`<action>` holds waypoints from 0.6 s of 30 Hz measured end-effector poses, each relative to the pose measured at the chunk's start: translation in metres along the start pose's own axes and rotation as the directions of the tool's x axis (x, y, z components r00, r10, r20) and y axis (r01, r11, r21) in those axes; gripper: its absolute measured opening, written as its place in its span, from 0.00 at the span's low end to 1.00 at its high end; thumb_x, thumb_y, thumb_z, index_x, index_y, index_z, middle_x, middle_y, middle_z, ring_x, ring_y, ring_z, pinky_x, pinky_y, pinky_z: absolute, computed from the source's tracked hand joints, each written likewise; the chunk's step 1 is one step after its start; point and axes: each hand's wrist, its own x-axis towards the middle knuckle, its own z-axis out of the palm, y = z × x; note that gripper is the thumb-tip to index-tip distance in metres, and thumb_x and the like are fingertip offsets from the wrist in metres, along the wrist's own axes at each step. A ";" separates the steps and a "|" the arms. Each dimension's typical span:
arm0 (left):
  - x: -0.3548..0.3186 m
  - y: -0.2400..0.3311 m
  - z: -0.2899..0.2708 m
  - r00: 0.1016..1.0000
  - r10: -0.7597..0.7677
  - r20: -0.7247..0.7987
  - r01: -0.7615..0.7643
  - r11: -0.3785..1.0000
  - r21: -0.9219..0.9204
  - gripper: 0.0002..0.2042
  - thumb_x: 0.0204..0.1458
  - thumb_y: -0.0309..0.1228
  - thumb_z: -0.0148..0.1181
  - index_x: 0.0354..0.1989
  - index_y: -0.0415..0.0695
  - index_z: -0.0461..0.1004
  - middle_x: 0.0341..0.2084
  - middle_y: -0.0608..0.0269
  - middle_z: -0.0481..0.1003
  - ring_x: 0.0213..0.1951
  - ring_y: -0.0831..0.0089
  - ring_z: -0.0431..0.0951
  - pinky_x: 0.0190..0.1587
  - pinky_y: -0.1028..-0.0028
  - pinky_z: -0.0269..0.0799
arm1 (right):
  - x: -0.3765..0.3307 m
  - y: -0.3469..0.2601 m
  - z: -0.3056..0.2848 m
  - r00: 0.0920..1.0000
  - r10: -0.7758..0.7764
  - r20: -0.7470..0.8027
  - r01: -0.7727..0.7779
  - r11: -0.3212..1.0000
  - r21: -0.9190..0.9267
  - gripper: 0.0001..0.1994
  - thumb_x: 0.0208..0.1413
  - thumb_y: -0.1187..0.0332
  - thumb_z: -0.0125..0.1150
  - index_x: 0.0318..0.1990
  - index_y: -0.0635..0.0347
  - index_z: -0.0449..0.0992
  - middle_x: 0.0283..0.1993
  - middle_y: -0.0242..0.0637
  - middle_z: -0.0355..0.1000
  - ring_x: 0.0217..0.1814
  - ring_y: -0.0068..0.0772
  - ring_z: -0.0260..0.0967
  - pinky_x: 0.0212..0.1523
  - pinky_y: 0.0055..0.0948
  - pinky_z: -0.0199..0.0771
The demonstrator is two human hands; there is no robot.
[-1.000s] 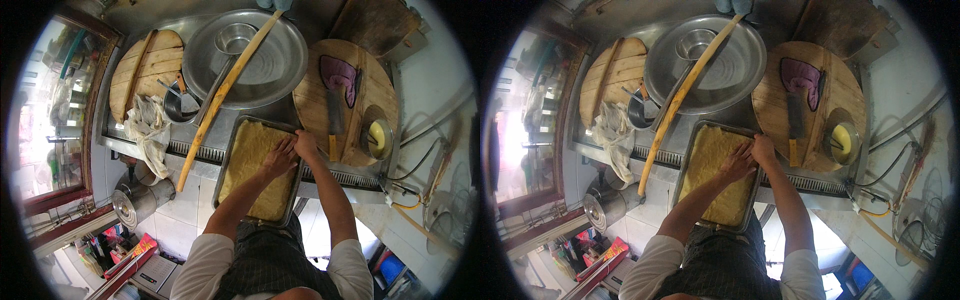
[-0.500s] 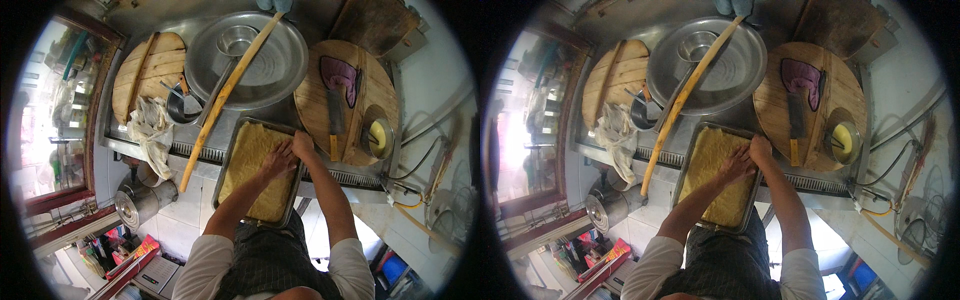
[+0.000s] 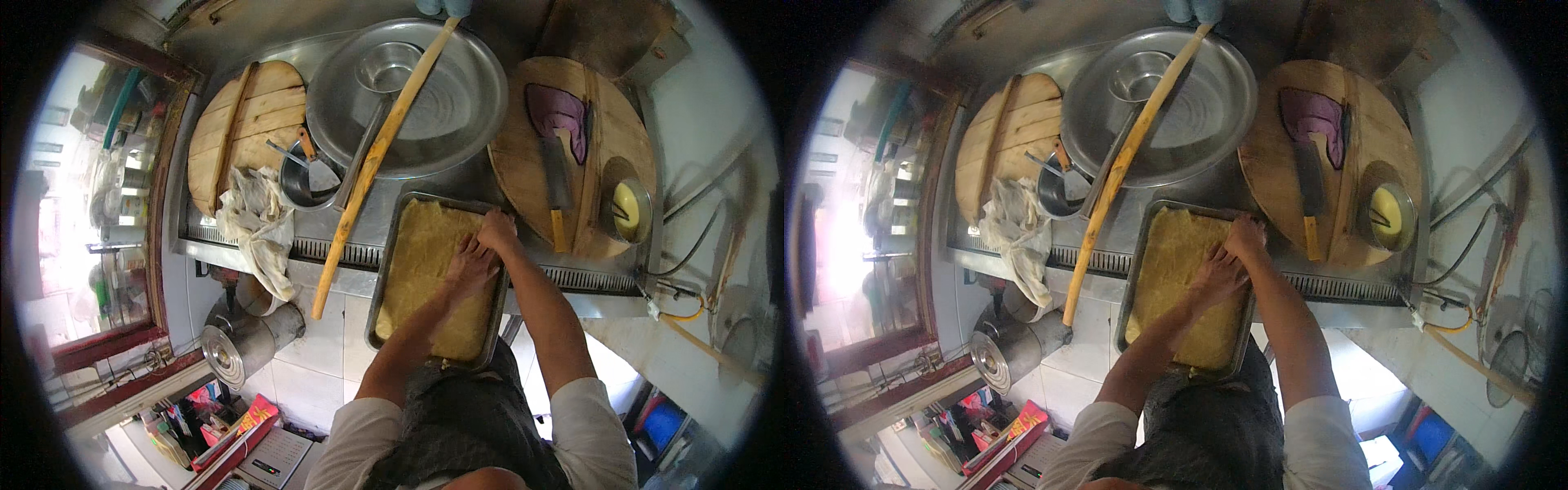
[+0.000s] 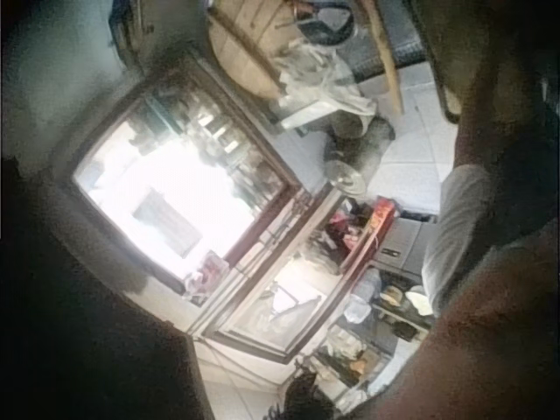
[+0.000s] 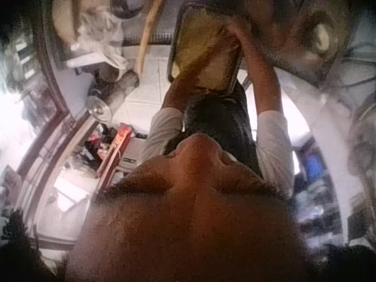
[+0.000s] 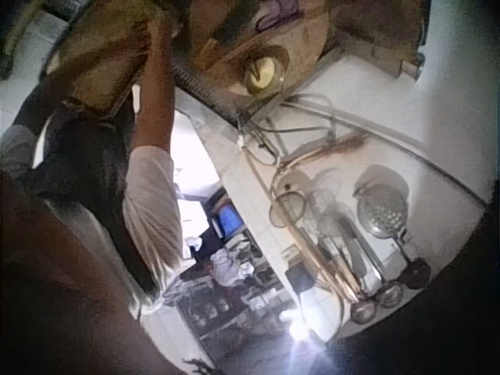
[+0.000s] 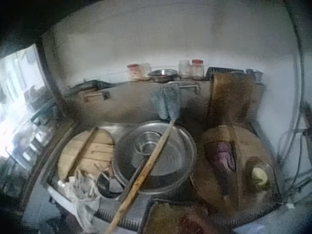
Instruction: The person unwraps a tray containing a large block of steamed food, cuts it into rectangular portions using a knife, and then covers the food with a cloth.
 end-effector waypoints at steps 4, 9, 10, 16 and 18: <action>-0.002 0.002 0.000 1.000 -0.007 -0.001 0.007 1.000 -0.010 0.29 0.57 0.47 0.51 0.63 0.45 0.59 0.65 0.56 0.54 0.67 0.57 0.50 0.69 0.57 0.42 | 0.001 -0.001 -0.015 0.990 -0.016 0.142 0.009 0.999 0.047 0.20 0.52 0.68 0.57 0.50 0.72 0.69 0.37 0.55 0.72 0.40 0.50 0.71 0.48 0.48 0.70; -0.001 0.004 -0.009 0.999 -0.044 0.004 0.044 0.999 0.014 0.30 0.57 0.47 0.50 0.65 0.46 0.56 0.66 0.58 0.52 0.68 0.59 0.48 0.69 0.59 0.38 | 0.016 -0.005 -0.033 0.940 0.013 0.340 -0.028 0.999 0.039 0.12 0.48 0.69 0.57 0.36 0.70 0.76 0.37 0.54 0.73 0.37 0.50 0.72 0.36 0.46 0.73; -0.001 0.005 -0.012 0.999 -0.046 -0.001 0.046 0.999 0.024 0.30 0.57 0.47 0.49 0.65 0.46 0.55 0.66 0.58 0.52 0.68 0.59 0.47 0.69 0.60 0.37 | 0.016 -0.005 -0.034 0.957 -0.001 0.291 -0.014 0.999 0.050 0.12 0.48 0.69 0.58 0.36 0.69 0.77 0.37 0.54 0.73 0.37 0.50 0.72 0.36 0.46 0.73; -0.004 0.007 -0.026 0.996 -0.049 0.079 0.052 0.998 -0.032 0.29 0.59 0.44 0.47 0.66 0.44 0.53 0.66 0.56 0.50 0.68 0.57 0.46 0.69 0.59 0.39 | 0.006 -0.006 -0.033 0.954 0.124 0.271 -0.175 0.970 0.170 0.12 0.49 0.69 0.57 0.38 0.69 0.76 0.41 0.53 0.74 0.38 0.50 0.73 0.38 0.45 0.74; -0.005 0.006 -0.026 0.998 -0.049 0.044 0.051 0.998 -0.042 0.28 0.59 0.42 0.47 0.65 0.43 0.54 0.66 0.56 0.51 0.68 0.57 0.47 0.69 0.59 0.40 | 0.006 -0.006 -0.036 0.949 0.150 0.278 -0.207 0.961 0.185 0.13 0.50 0.69 0.57 0.41 0.69 0.76 0.42 0.53 0.73 0.39 0.49 0.73 0.39 0.44 0.74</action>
